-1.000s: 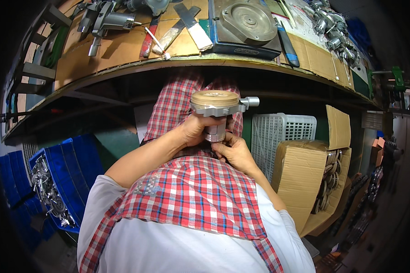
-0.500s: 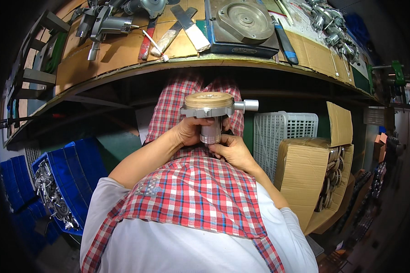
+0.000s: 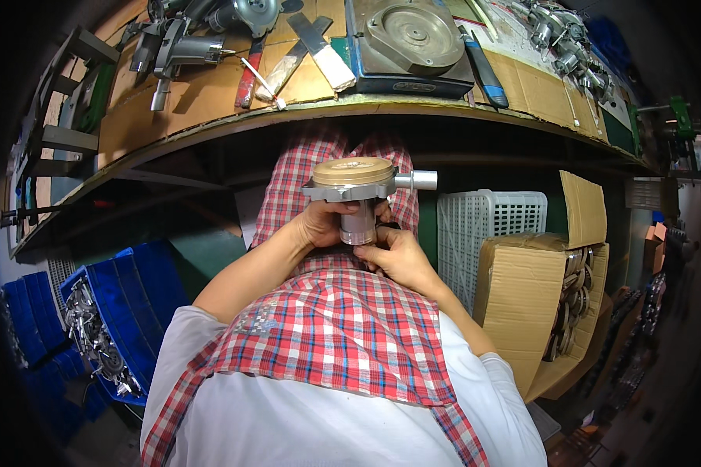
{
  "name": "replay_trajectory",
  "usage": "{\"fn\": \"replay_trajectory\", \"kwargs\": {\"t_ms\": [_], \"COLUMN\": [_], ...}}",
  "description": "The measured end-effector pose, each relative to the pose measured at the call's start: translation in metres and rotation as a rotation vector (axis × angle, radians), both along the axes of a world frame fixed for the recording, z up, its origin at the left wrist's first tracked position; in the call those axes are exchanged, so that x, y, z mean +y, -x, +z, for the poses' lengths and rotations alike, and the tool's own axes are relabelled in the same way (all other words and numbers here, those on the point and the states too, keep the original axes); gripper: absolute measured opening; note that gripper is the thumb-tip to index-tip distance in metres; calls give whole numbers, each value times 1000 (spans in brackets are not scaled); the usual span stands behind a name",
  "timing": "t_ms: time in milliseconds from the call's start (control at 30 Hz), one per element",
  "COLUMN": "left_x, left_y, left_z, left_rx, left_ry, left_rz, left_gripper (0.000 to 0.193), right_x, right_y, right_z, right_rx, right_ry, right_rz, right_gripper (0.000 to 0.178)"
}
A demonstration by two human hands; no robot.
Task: The person assembles metal components by attaching a circular fan-like part to a cylindrical housing. They use a hammer to tap the parts together, a screwdriver to tighten a screw, and a utility knife to trim excess material. The person handles multiple parts from a blue bin and places the assembled units on the workbench.
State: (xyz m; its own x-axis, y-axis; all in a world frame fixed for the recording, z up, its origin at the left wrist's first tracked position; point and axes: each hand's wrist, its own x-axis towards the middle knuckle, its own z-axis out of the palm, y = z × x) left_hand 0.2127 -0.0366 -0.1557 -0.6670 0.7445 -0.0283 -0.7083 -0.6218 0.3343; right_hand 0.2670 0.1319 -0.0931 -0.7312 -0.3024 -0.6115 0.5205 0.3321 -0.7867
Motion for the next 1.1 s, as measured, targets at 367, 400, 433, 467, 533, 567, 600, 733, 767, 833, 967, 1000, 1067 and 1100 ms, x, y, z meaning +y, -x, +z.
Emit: {"fn": "replay_trajectory", "kwargs": {"t_ms": [367,400,433,467,533,567,600,733,767,833,967,1000,1067,1100], "left_x": [1,3,4,7,11,13,14,16,15,16,16,16,17,18], "left_y": [-3,-5,-6,-8,-13,-14,-14,-14,-13,-12,-14,-15,-16,-16], "left_z": [7,9,14,22,30,35,41,43,41,47,43,41,42,44], "left_rx": [38,11,-7,-27,-11,26,65,110,111,84,122,139,158,171], "left_ry": [132,190,306,423,619,669,719,829,849,833,886,905,920,924], "left_rz": [30,31,51,72,154,186,216,254,242,231,259,261,276,282], "left_gripper": [55,53,49,46,37,38,40,40,39,42,41,41,39,38], "right_x": [30,32,41,46,38,37,32,22,20,23,34,37,40,41], "right_y": [37,42,48,52,53,49,45,40,37,37,36,35,34,34], "right_z": [34,23,4,-16,-10,-2,12,35,31,22,17,13,9,7], "right_rx": [496,466,404,621,872,911,924,1189,1178,1213,1173,1166,1155,1148], "right_ry": [48,69,57,-111,-328,-378,-303,-326,-330,-449,-451,-470,-512,-520], "right_rz": [-316,-361,-371,-336,-277,-267,-249,97,153,234,164,148,125,121], "right_gripper": [37,35,32,33,34,35,44,67,64,65,61,61,61,61]}}
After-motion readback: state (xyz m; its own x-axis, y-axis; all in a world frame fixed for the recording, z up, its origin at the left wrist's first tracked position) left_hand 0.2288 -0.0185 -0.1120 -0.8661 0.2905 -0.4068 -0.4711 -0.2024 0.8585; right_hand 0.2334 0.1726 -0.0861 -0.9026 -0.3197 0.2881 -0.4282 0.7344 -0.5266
